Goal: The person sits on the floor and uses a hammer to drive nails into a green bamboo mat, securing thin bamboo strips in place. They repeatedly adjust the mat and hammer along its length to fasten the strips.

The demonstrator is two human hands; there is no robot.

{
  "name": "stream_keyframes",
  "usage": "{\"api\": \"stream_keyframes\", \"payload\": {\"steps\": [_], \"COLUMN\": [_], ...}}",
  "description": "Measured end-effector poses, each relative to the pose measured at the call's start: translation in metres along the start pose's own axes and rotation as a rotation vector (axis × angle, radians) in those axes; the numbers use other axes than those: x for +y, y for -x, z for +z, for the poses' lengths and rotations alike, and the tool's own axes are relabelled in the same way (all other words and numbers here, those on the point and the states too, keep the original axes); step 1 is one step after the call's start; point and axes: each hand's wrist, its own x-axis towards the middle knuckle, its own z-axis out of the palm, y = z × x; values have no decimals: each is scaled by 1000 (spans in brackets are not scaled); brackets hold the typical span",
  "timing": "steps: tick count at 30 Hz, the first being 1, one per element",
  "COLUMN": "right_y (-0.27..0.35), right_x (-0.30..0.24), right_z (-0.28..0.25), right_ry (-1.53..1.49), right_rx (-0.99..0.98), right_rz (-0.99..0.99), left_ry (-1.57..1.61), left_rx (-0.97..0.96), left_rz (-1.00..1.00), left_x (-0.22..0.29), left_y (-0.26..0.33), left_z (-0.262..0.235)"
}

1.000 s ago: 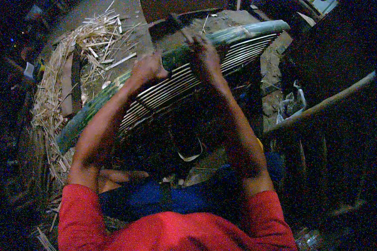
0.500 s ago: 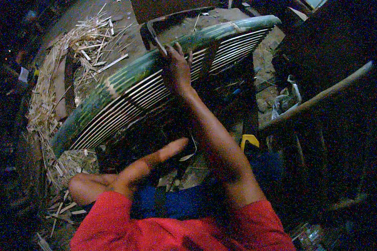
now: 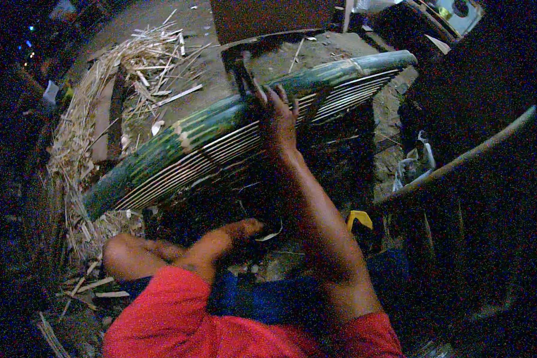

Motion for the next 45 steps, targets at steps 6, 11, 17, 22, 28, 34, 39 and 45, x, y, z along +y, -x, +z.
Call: {"api": "stream_keyframes", "payload": {"steps": [6, 11, 17, 22, 28, 34, 39, 45], "right_y": [1, -9, -24, 23, 25, 28, 19, 12], "right_x": [8, 4, -47, -125, -155, -170, -174, -173], "right_z": [4, 3, -44, -85, -112, -118, -100, -100], "right_ry": [129, 79, -89, -292, -431, -315, -7, -204], "right_rx": [40, -27, -253, -433, -487, -459, -633, -417], "right_rz": [-142, 1, 168, 224, -53, -118, -90, -124], "left_ry": [107, 582, 689, 747, 739, 551, 513, 470], "left_rx": [97, 997, 1367, 1155, 1170, 1234, 1244, 1192], "left_rz": [-26, -2, -6, -167, -232, -272, -199, -326], "left_x": [-16, -83, -120, -143, -152, -152, -151, -148], "left_y": [98, 196, 175, 167, 165, 169, 169, 167], "left_z": [-122, -199, -215, -218, -221, -217, -219, -223]}}
